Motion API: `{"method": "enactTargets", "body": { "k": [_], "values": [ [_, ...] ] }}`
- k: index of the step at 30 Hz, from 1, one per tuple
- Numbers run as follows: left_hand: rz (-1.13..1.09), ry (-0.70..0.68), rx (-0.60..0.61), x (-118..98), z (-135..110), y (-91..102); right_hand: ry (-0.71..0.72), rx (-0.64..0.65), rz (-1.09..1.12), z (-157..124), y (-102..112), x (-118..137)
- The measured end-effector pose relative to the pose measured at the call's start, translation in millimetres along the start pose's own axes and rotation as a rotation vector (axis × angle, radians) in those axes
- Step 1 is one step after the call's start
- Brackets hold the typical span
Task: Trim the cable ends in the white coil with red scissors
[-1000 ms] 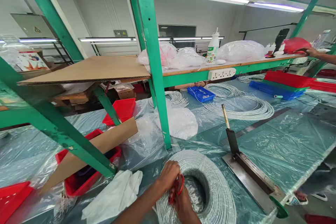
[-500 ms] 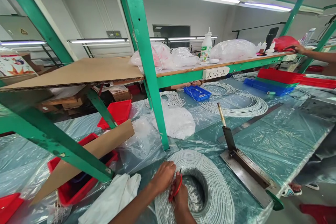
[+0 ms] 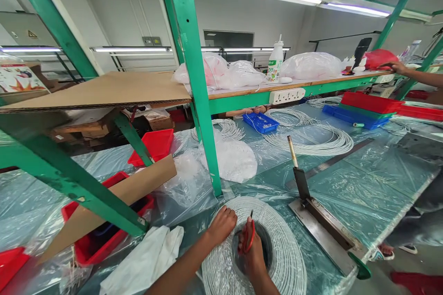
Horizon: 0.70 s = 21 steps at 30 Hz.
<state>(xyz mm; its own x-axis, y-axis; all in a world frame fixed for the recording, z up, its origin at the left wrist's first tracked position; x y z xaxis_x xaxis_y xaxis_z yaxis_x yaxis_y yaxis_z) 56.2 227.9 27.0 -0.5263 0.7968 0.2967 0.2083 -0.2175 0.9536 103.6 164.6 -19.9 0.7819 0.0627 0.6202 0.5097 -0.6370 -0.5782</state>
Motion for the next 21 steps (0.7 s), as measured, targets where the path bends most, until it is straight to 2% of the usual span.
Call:
{"method": "enactTargets", "body": {
  "k": [4,9,14,21],
  "values": [
    [0.009,-0.020,-0.031,3.5,-6.7,2.6,-0.223,0.029,0.000,-12.4,1.4,-11.9],
    [-0.014,-0.022,-0.028,8.7,-8.6,4.2,-0.480,0.183,0.090,-33.5,-18.0,-31.7],
    [-0.021,-0.020,-0.031,9.6,-7.6,3.5,-0.541,0.168,0.181,-35.5,-26.0,-32.4],
    [-0.091,-0.011,-0.021,11.2,-9.0,3.5,-0.471,0.148,0.248,-21.2,-26.4,-34.6]
  ]
}}
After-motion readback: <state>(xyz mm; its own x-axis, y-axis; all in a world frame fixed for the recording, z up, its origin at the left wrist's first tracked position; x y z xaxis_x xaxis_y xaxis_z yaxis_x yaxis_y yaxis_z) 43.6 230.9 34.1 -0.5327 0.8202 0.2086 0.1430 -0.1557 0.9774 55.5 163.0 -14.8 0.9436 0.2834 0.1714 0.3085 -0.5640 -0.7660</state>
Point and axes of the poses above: each hand's wrist, its own z-axis towards the middle knuckle, its own y-axis out of the back of the hand, x = y × z, the point moved 7 cm from there along z, towards the middle knuckle, and after that the axes turned 9 degrees about z, right-handed, at the moved point
